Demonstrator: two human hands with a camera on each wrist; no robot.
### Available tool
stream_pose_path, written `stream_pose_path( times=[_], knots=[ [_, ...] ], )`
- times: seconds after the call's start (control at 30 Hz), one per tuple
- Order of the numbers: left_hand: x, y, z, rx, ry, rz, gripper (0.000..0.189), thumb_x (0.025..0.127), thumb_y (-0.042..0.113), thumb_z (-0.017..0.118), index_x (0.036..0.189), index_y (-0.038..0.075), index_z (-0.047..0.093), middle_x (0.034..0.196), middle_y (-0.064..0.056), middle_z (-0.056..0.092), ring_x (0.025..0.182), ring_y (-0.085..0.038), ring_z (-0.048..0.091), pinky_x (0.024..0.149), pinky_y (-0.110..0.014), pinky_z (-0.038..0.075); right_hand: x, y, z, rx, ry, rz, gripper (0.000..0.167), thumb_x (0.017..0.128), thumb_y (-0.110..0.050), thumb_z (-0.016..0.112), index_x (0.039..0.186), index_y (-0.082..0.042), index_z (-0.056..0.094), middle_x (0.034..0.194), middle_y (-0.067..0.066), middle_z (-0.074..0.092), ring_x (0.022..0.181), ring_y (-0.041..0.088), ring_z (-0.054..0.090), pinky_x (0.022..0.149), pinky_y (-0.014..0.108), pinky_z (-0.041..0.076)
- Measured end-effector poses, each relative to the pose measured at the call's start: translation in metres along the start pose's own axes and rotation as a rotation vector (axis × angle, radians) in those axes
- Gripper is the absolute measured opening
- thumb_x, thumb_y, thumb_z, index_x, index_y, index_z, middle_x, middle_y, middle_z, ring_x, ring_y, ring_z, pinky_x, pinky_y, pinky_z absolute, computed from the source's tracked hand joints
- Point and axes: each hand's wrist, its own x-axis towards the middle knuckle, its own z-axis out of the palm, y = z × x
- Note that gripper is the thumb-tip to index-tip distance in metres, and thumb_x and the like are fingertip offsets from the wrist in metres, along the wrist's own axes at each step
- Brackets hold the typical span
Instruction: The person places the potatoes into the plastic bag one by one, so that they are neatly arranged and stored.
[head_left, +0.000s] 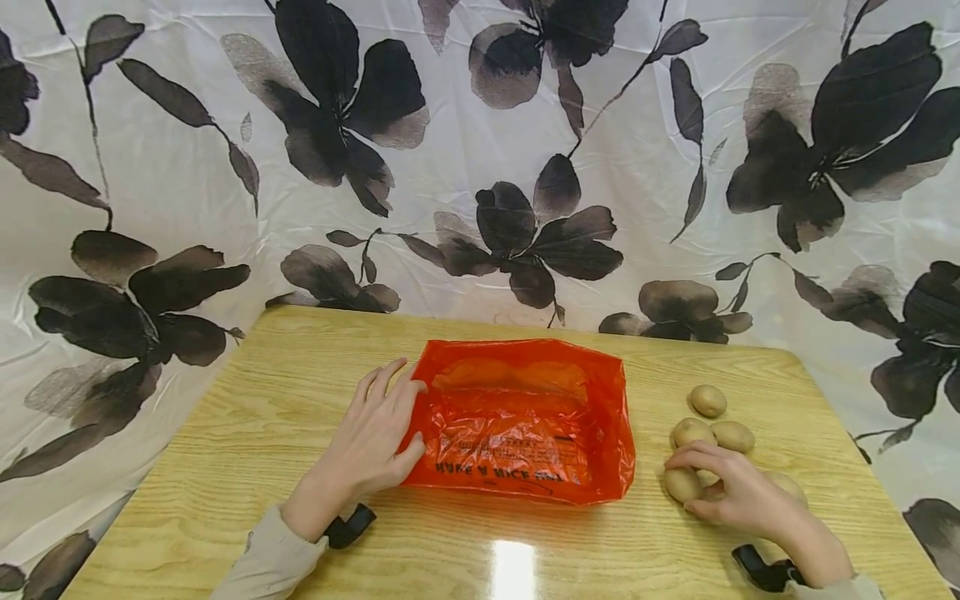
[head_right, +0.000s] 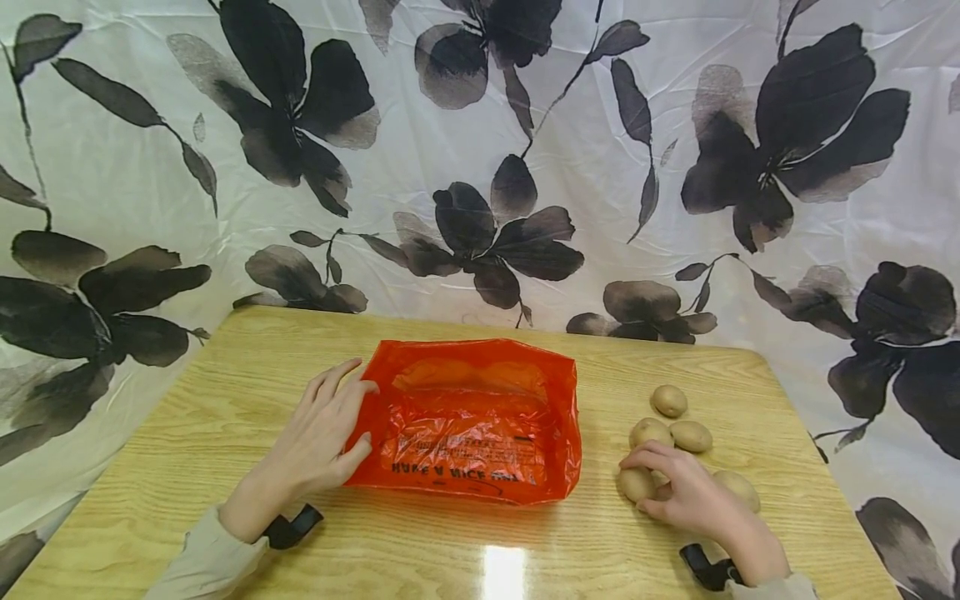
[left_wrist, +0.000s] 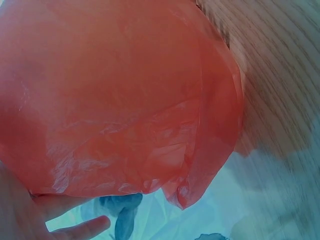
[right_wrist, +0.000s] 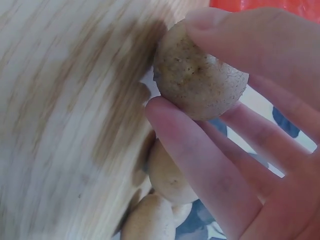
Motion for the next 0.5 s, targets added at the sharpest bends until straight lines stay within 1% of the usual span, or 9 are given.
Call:
stream_pose_path(
  times=[0.1,0.33,0.5],
  knots=[
    [0.0001,0.0001,0.0001,0.001,0.000,0.000,0.046,0.076,0.024,0.054,0.116,0.001,0.052,0.138,-0.023,0.050,0.135,-0.042,0.036,0.108,-0.058,0.027,0.0004,-0.0011,-0.0017,0.021,-0.002,0.007,0.057,0.060,0.009,0.084,0.111,-0.007,0.067,0.112,0.006,0.063,0.107,-0.001,0.055,0.063,0.024,0.058],
    [-0.0001,0.0003,0.0003,-0.002,0.002,0.001,0.045,0.076,0.024,0.054,0.115,0.001,0.052,0.138,-0.023,0.050,0.135,-0.042,0.036,0.108,-0.058,0.027,0.0002,-0.0029,-0.0059,0.074,-0.027,0.047,0.053,0.067,0.006,0.084,0.115,-0.006,0.066,0.116,0.011,0.059,0.110,-0.002,0.054,0.063,0.025,0.059],
    [0.0001,0.0002,0.0007,-0.003,0.008,0.004,0.046,0.076,0.024,0.055,0.116,0.000,0.052,0.137,-0.023,0.051,0.134,-0.043,0.037,0.108,-0.058,0.028,0.0005,-0.0057,-0.0089,0.065,-0.023,0.078,0.053,0.067,0.005,0.084,0.116,-0.006,0.066,0.120,0.008,0.059,0.111,-0.003,0.052,0.063,0.025,0.059]
  ],
)
